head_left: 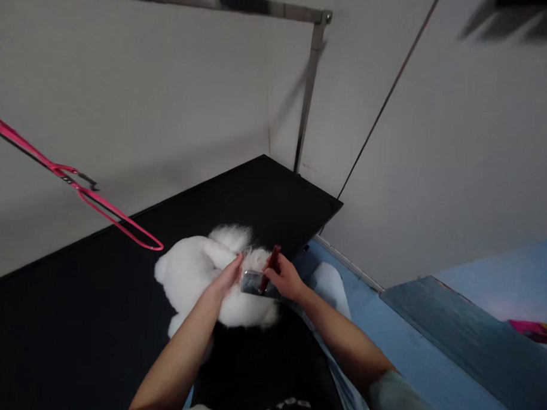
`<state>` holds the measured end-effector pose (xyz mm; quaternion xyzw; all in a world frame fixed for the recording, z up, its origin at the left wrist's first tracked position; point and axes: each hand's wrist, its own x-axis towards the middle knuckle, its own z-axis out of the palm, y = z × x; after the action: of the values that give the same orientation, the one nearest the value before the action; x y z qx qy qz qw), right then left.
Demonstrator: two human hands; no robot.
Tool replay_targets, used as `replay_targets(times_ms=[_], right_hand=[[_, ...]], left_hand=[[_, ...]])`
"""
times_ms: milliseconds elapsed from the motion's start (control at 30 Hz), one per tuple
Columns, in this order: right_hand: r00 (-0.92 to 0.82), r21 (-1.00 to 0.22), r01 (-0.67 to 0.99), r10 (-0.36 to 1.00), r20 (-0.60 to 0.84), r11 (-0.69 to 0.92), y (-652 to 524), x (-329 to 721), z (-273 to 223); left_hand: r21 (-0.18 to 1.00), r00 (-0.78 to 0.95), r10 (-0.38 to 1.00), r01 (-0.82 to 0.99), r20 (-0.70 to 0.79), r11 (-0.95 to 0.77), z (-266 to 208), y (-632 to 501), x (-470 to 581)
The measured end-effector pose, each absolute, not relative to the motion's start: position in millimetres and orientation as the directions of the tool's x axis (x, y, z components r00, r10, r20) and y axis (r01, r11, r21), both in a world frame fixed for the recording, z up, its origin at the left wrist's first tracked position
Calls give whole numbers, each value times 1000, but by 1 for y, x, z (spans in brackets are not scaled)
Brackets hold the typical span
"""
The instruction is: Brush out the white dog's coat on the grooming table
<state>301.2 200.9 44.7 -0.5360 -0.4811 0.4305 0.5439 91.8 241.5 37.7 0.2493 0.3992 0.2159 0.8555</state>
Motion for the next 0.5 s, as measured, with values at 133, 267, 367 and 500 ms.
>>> replay_targets(times_ms=[133,267,367,500], right_hand=[[636,-993,85,763,117,80,215,309,51],[297,-978,160,939,175,132,216,303,53],[156,-984,174,986,61,33,222,296,49],[497,-990,116,859,124,77,230,294,48]], left_hand=[[521,547,576,-274,-607,809,34,244,96],[490,561,608,-366,-562,791,28,245,96],[524,542,646,-386,-537,759,26,246,97],[560,448,678,-382,-583,735,27,250,99]])
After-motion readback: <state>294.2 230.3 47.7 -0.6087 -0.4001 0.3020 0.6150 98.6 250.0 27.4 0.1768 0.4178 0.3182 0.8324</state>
